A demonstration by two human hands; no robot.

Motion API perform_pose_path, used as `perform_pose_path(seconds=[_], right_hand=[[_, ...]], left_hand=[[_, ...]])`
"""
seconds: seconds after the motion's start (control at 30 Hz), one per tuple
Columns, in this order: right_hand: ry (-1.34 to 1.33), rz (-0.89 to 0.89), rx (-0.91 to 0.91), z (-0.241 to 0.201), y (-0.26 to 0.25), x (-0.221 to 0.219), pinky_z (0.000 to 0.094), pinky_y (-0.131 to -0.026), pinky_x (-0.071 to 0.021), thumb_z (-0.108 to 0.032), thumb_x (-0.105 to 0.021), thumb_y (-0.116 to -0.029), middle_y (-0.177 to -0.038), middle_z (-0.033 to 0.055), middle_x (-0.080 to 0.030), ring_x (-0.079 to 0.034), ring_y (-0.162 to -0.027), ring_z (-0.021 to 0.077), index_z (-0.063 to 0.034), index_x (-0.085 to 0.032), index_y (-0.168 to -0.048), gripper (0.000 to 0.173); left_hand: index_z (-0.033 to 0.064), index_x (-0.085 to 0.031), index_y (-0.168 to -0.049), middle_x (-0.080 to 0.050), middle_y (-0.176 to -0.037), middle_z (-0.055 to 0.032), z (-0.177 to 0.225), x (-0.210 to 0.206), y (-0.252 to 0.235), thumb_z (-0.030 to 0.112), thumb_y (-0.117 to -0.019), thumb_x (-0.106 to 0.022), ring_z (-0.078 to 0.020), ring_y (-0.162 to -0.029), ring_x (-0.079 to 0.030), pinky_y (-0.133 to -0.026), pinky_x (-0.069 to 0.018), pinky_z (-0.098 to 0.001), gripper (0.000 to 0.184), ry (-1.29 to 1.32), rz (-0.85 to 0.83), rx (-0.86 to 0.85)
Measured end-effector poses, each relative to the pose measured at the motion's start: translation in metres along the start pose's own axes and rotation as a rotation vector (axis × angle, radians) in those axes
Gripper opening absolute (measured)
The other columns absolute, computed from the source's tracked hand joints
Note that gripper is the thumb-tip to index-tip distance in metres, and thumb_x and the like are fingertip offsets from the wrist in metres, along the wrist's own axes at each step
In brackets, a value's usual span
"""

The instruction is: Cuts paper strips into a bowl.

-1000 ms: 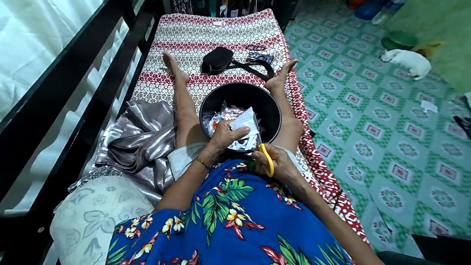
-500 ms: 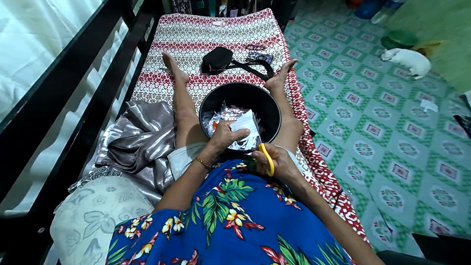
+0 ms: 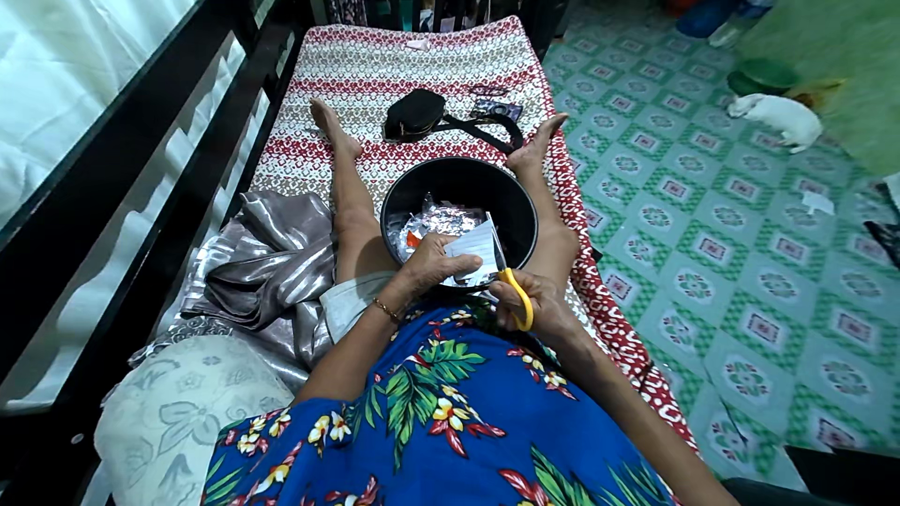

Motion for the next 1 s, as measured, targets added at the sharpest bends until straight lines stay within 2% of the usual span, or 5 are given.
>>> perform_pose_path(seconds=[0.1,0.2,0.33,0.83,1.0], right_hand=[[0.142,-0.085,0.001,-0.001,0.003,-0.002,0.0139,-0.054,-0.0488,-0.019,-0.058,-0.101,-0.059,-0.0109,-0.06,-0.057,-0.052,-0.0041,-0.0081,-0.059,-0.088,0.017],[0.282,-0.192,-0.03,0.006,0.01,-0.006,0.0165,-0.063,-0.0494,-0.034,-0.053,-0.1022,-0.069,-0.0093,-0.058,-0.056,-0.061,-0.0039,-0.0019,-0.059,-0.104,0.032],[0.3,-0.196,-0.023,0.008,0.018,-0.004,0.0149,-0.063,-0.0479,-0.037,-0.053,-0.1016,-0.073,-0.0109,-0.059,-0.055,-0.063,-0.0061,-0.0018,-0.06,-0.109,0.037],[0.326,-0.173,0.004,0.001,0.008,-0.012,0.0146,-0.062,-0.0468,-0.033,-0.056,-0.1015,-0.069,-0.0094,-0.057,-0.054,-0.06,-0.0052,-0.0023,-0.061,-0.101,0.031],[0.331,-0.166,-0.003,0.003,0.008,-0.011,0.0153,-0.062,-0.0479,-0.033,-0.056,-0.1019,-0.069,-0.0083,-0.058,-0.055,-0.061,-0.0043,-0.0013,-0.061,-0.103,0.032]], left_hand=[[-0.0005,-0.067,-0.091,-0.068,-0.072,0.0046,0.001,0.009,-0.001,-0.006,-0.09,-0.065,0.001,-0.062,-0.063,-0.063,-0.0558,-0.0185,0.006,0.049,0.142,-0.03],[-0.0003,-0.067,-0.092,-0.068,-0.071,0.0031,-0.001,0.019,-0.001,-0.005,-0.0926,-0.064,-0.0013,-0.06,-0.063,-0.061,-0.0566,-0.0197,0.005,0.141,0.286,-0.051],[-0.0017,-0.065,-0.097,-0.068,-0.072,0.002,-0.001,0.023,-0.001,-0.004,-0.0945,-0.063,-0.0024,-0.059,-0.063,-0.06,-0.0571,-0.0202,0.004,0.196,0.35,-0.046],[-0.0018,-0.068,-0.094,-0.069,-0.076,0.0036,0.004,0.015,-0.001,-0.006,-0.0896,-0.066,0.0009,-0.067,-0.065,-0.068,-0.0573,-0.0193,0.007,0.063,0.242,-0.134],[-0.0022,-0.068,-0.092,-0.07,-0.075,0.0033,0.003,0.014,-0.001,-0.007,-0.0889,-0.066,0.0014,-0.068,-0.065,-0.069,-0.057,-0.0188,0.006,0.057,0.23,-0.132]])
Point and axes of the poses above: each hand's wrist, its own y-axis away from the middle knuckle, its own x-axis out of the back of the hand, z = x × y, the point moved 9 cm from there along -y, towards the middle knuckle
